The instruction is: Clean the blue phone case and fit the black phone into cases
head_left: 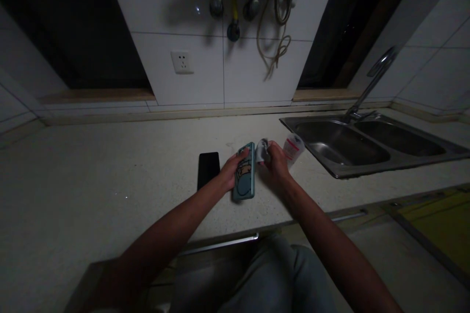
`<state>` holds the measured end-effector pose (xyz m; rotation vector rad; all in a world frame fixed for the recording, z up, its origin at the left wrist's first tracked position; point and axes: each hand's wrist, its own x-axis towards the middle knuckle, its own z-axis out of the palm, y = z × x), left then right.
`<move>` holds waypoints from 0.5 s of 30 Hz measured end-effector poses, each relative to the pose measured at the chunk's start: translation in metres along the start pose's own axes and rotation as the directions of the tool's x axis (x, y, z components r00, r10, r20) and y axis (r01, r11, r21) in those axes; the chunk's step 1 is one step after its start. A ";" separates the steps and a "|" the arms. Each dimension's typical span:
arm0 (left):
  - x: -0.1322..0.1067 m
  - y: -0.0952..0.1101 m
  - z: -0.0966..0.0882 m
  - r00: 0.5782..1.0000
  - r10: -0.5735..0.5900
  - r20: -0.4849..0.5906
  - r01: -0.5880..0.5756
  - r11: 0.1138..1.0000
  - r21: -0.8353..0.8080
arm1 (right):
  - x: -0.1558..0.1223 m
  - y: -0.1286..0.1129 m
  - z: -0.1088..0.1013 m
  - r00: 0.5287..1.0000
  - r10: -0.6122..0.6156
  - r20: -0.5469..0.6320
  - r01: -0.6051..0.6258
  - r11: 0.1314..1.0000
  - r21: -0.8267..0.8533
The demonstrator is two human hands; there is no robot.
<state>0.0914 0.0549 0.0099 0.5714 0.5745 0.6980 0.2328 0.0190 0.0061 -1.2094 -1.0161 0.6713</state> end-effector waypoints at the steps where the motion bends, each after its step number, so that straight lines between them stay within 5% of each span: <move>1: 0.000 -0.001 0.000 1.000 0.015 0.005 -0.015 1.000 0.000 | 0.000 0.000 0.001 0.999 0.048 -0.014 -0.047 0.998 0.038; 4: 0.000 -0.001 0.001 1.000 -0.021 -0.019 0.021 0.999 -0.031 | -0.002 -0.001 0.004 0.985 0.143 -0.097 -0.131 0.985 0.114; 7: 0.001 -0.001 0.001 0.997 -0.064 -0.036 0.062 0.995 -0.076 | -0.006 0.000 0.007 0.982 0.100 -0.159 -0.087 0.992 0.089; 11: 0.003 -0.002 -0.001 0.996 -0.094 0.004 0.094 0.991 -0.099 | -0.013 0.002 0.009 0.987 -0.102 -0.120 0.092 0.992 -0.089; 15: 0.004 -0.003 -0.002 0.992 -0.123 0.013 0.124 0.986 -0.108 | -0.016 0.002 0.007 0.935 -0.353 0.027 0.330 0.840 -0.430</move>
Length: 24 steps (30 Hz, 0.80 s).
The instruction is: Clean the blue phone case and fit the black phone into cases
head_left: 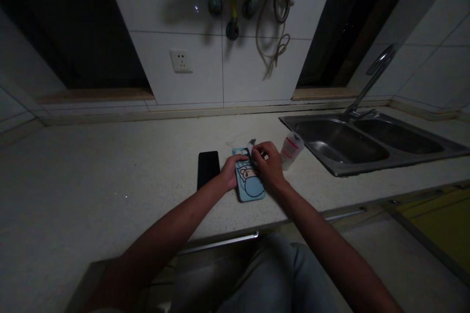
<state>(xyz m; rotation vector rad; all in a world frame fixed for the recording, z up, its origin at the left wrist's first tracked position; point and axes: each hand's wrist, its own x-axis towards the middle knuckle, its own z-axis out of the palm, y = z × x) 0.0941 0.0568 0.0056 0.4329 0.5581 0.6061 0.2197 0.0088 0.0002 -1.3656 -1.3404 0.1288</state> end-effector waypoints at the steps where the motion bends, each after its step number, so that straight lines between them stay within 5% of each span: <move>1: 0.000 0.000 0.000 1.000 0.003 0.013 -0.003 1.000 -0.014 | 0.000 0.000 -0.001 0.998 -0.055 0.026 0.056 0.997 -0.051; 10: -0.005 -0.001 0.005 0.994 0.067 0.082 -0.059 0.994 -0.095 | -0.001 0.005 0.003 0.945 -0.286 0.161 0.289 0.957 0.008; 24: 0.005 -0.003 -0.009 1.000 0.011 0.023 -0.011 1.000 -0.027 | -0.016 -0.005 -0.005 0.758 -0.510 0.406 0.527 0.846 0.079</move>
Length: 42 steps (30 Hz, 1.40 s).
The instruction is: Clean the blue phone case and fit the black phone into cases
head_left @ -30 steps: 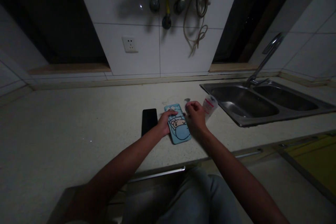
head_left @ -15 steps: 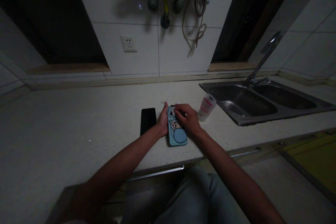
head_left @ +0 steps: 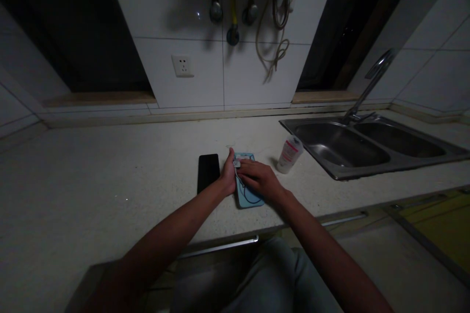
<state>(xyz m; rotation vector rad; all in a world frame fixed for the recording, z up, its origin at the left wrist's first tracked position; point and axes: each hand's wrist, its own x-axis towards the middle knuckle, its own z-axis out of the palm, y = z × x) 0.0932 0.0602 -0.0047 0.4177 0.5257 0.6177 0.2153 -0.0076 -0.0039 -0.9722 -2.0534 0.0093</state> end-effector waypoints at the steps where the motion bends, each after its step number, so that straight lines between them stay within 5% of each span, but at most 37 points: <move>1: 0.000 0.000 0.000 1.000 -0.014 0.005 0.014 1.000 0.000 | -0.003 -0.003 0.000 1.000 -0.012 0.008 0.012 1.000 -0.005; 12: -0.002 0.002 0.002 1.000 0.002 0.000 -0.002 1.000 0.017 | -0.050 -0.037 -0.011 0.996 -0.065 0.057 0.068 0.996 -0.051; 17: 0.002 0.003 0.000 1.000 -0.015 0.019 0.014 0.999 0.038 | -0.057 -0.034 -0.019 0.999 0.044 0.022 -0.040 0.987 -0.153; 22: 0.003 0.002 0.002 0.997 -0.066 0.034 0.064 0.996 0.067 | -0.048 -0.026 -0.020 0.975 0.220 -0.011 -0.216 0.946 -0.242; 34: 0.003 0.000 0.007 0.997 -0.051 0.065 0.057 0.993 -0.100 | -0.005 -0.006 -0.013 0.912 0.403 -0.075 -0.404 0.852 -0.332; 38: 0.005 0.001 0.003 0.997 -0.071 0.005 0.071 0.996 -0.059 | -0.026 -0.026 -0.005 0.917 0.392 -0.073 -0.392 0.852 -0.346; 42: 0.003 0.002 0.002 0.998 -0.060 0.005 0.060 0.998 -0.012 | -0.056 -0.052 -0.001 0.966 0.254 -0.039 -0.253 0.914 -0.316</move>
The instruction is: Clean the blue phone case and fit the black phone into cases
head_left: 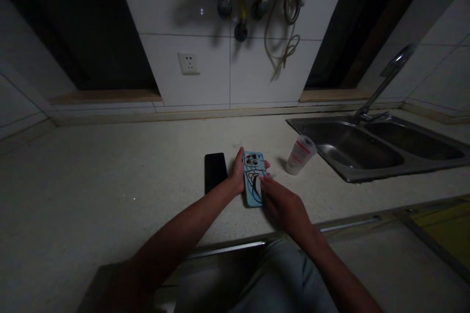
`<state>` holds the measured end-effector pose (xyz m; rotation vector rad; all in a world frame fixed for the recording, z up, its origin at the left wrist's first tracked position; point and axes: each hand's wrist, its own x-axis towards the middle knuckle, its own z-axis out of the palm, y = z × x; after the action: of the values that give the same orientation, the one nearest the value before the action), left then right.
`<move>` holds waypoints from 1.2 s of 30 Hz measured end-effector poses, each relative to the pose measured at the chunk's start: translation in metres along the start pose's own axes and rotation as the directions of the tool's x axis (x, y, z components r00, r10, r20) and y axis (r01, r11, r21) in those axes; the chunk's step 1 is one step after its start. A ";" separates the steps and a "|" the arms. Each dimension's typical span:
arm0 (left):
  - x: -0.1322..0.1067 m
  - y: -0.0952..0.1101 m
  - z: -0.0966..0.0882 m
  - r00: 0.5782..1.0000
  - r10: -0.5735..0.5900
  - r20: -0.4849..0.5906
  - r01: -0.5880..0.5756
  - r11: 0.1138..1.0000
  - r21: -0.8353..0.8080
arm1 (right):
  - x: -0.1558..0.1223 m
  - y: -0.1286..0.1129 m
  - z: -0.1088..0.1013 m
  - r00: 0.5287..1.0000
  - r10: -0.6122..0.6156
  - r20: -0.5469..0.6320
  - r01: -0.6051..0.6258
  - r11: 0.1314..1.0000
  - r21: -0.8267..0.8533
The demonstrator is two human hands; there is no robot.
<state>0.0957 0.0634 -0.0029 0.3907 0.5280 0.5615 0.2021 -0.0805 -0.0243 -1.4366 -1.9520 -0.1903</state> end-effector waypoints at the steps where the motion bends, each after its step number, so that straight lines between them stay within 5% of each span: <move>1: -0.001 0.000 0.000 1.000 0.000 0.003 0.000 1.000 0.008 | -0.008 -0.004 -0.001 1.000 -0.024 0.003 0.023 1.000 0.021; 5: -0.005 0.001 0.003 1.000 -0.011 0.020 0.011 1.000 0.022 | -0.025 -0.012 -0.005 0.995 -0.103 0.018 0.101 0.993 0.064; 10: -0.006 0.001 0.003 1.000 0.006 0.017 -0.006 1.000 0.016 | -0.015 -0.017 -0.005 0.981 -0.192 0.037 0.188 0.979 0.079; 18: -0.007 0.003 0.000 0.999 -0.013 0.030 0.014 0.999 -0.030 | -0.004 -0.021 0.005 0.983 -0.185 -0.008 0.185 0.980 0.078; 28: -0.002 0.001 -0.001 1.000 0.001 0.026 0.000 1.000 -0.013 | -0.016 0.011 -0.024 0.993 -0.122 0.007 0.121 0.991 0.054; 36: -0.001 0.001 -0.004 1.000 -0.008 0.015 0.009 0.999 -0.040 | -0.001 -0.010 -0.011 0.980 -0.200 0.008 0.200 0.980 0.017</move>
<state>0.0929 0.0646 -0.0051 0.3541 0.5036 0.5596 0.1985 -0.0909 -0.0139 -1.2315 -2.1013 -0.2583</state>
